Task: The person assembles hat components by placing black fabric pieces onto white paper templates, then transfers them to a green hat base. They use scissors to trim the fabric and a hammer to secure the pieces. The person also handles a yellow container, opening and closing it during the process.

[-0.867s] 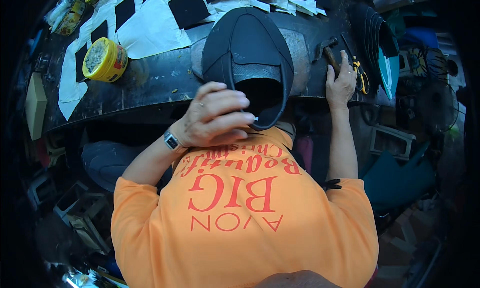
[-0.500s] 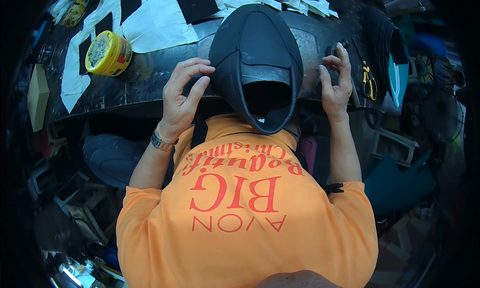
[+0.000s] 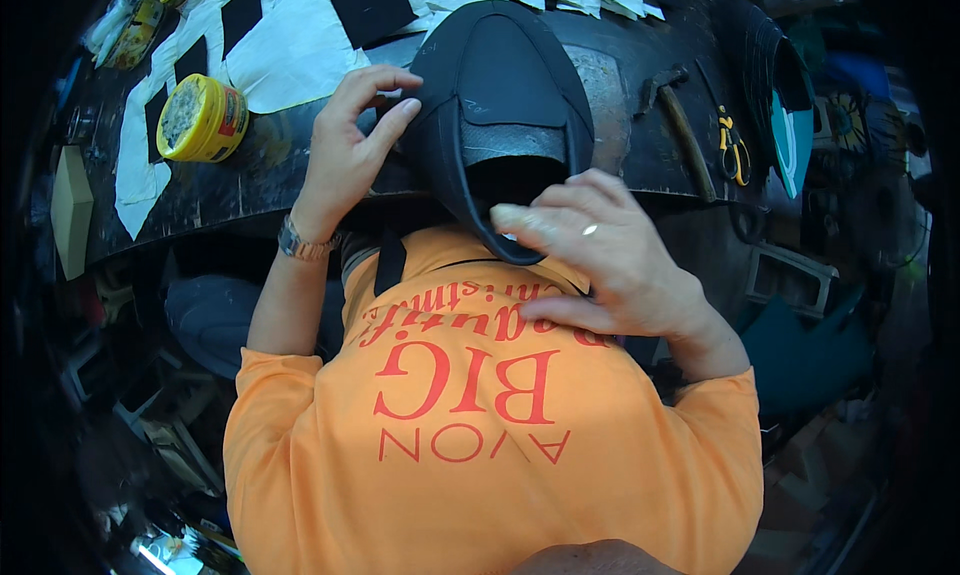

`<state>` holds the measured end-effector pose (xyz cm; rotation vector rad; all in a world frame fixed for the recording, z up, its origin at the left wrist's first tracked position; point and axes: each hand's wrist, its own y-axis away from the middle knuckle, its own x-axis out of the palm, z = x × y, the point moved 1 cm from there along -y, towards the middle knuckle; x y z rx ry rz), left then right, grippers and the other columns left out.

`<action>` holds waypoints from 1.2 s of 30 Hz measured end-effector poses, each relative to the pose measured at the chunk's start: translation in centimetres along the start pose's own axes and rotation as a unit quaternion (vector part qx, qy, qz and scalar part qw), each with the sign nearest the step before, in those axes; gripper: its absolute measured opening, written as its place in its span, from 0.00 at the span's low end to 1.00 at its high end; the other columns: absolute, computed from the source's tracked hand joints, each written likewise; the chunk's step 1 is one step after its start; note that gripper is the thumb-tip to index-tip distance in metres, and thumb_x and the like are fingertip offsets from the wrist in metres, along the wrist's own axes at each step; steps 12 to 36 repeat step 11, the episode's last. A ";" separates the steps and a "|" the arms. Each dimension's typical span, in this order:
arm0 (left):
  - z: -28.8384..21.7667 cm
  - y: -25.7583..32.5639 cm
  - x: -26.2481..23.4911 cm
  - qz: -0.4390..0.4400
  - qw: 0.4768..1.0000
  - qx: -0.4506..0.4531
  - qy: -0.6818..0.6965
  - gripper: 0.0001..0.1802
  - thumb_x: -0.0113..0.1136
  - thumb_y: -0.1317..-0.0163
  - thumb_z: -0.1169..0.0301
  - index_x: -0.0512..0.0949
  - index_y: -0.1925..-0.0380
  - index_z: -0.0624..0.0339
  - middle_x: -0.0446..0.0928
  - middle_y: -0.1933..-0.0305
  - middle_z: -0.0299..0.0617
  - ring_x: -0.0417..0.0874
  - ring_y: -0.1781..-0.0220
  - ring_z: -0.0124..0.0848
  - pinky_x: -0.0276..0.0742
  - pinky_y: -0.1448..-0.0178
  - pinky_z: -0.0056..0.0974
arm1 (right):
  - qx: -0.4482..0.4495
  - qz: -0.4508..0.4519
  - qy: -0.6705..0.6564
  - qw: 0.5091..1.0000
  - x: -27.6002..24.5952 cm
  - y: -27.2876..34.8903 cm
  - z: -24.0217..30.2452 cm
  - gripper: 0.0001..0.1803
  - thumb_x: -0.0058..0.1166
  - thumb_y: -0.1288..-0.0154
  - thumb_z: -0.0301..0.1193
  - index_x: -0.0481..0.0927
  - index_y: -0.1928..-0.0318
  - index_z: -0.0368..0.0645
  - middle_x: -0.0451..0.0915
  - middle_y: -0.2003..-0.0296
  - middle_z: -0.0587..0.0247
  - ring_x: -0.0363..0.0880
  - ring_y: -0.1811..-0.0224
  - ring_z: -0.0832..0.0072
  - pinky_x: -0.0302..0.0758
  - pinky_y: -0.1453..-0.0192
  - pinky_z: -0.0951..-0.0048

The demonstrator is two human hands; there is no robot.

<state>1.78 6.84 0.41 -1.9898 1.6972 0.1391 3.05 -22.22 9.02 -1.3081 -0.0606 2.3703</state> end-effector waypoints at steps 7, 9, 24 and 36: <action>0.7 -2.4 0.5 -0.013 0.999 0.026 0.035 0.15 0.66 0.32 0.66 0.83 0.48 0.56 0.80 0.44 0.38 0.79 0.39 0.33 0.74 0.36 0.36 | -0.039 -0.001 0.117 0.992 -3.0 0.5 -0.8 0.26 0.63 0.44 0.24 0.85 0.42 0.53 0.88 0.63 0.73 0.81 0.59 0.70 0.66 0.31 0.53; 0.5 -3.2 -0.1 -0.001 0.998 0.058 0.025 0.14 0.65 0.31 0.66 0.84 0.48 0.55 0.79 0.41 0.39 0.79 0.38 0.33 0.73 0.34 0.36 | -0.016 -0.014 0.115 0.993 -4.8 1.2 -2.1 0.26 0.62 0.48 0.21 0.87 0.46 0.53 0.88 0.65 0.72 0.80 0.59 0.69 0.62 0.27 0.50; 0.2 -4.0 -0.5 0.022 0.997 0.068 0.023 0.14 0.65 0.30 0.65 0.84 0.48 0.53 0.76 0.35 0.43 0.78 0.35 0.34 0.72 0.31 0.37 | 0.044 -0.016 0.096 0.994 -6.5 2.1 -3.6 0.30 0.61 0.51 0.19 0.87 0.44 0.52 0.89 0.62 0.67 0.79 0.55 0.68 0.57 0.22 0.46; 0.2 -4.0 -0.5 0.022 0.997 0.068 0.023 0.14 0.65 0.30 0.65 0.84 0.48 0.53 0.76 0.35 0.43 0.78 0.35 0.34 0.72 0.31 0.37 | 0.044 -0.016 0.096 0.994 -6.5 2.1 -3.6 0.30 0.61 0.51 0.19 0.87 0.44 0.52 0.89 0.62 0.67 0.79 0.55 0.68 0.57 0.22 0.46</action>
